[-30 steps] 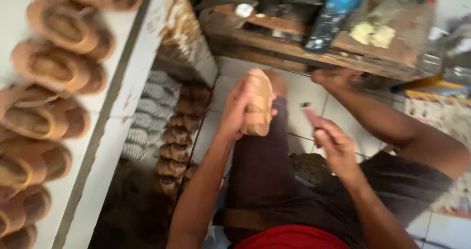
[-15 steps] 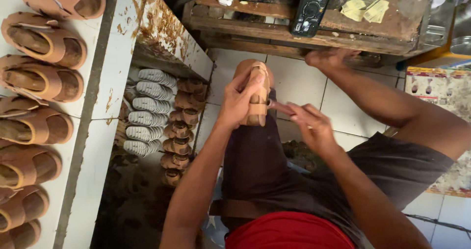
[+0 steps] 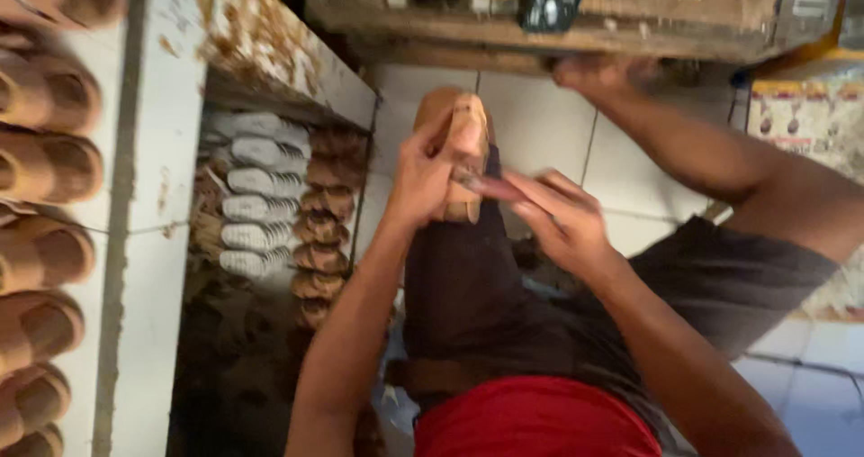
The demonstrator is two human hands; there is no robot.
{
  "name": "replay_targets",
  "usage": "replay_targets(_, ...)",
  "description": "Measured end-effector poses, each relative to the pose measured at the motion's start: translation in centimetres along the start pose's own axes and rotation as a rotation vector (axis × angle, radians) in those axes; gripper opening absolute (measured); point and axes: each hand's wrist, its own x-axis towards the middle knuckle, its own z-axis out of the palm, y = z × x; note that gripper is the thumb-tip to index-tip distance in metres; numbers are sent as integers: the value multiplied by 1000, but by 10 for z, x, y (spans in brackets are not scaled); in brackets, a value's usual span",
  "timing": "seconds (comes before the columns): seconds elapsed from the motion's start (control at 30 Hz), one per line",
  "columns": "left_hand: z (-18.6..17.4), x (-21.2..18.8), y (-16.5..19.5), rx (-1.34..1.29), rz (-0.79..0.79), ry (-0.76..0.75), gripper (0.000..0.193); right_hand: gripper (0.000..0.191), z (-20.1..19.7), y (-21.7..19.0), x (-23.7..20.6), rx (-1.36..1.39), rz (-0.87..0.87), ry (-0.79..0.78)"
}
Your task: The person repeatedly rubs a small cylindrical tool against the surface of a single sandal held in the left hand. The action is repeated on the same sandal for the duration of the clip.
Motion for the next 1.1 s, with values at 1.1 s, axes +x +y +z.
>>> replay_targets(1.1, 1, -8, -15, -329, -286, 66, 34, 31, 12, -5, 19, -31, 121, 71)
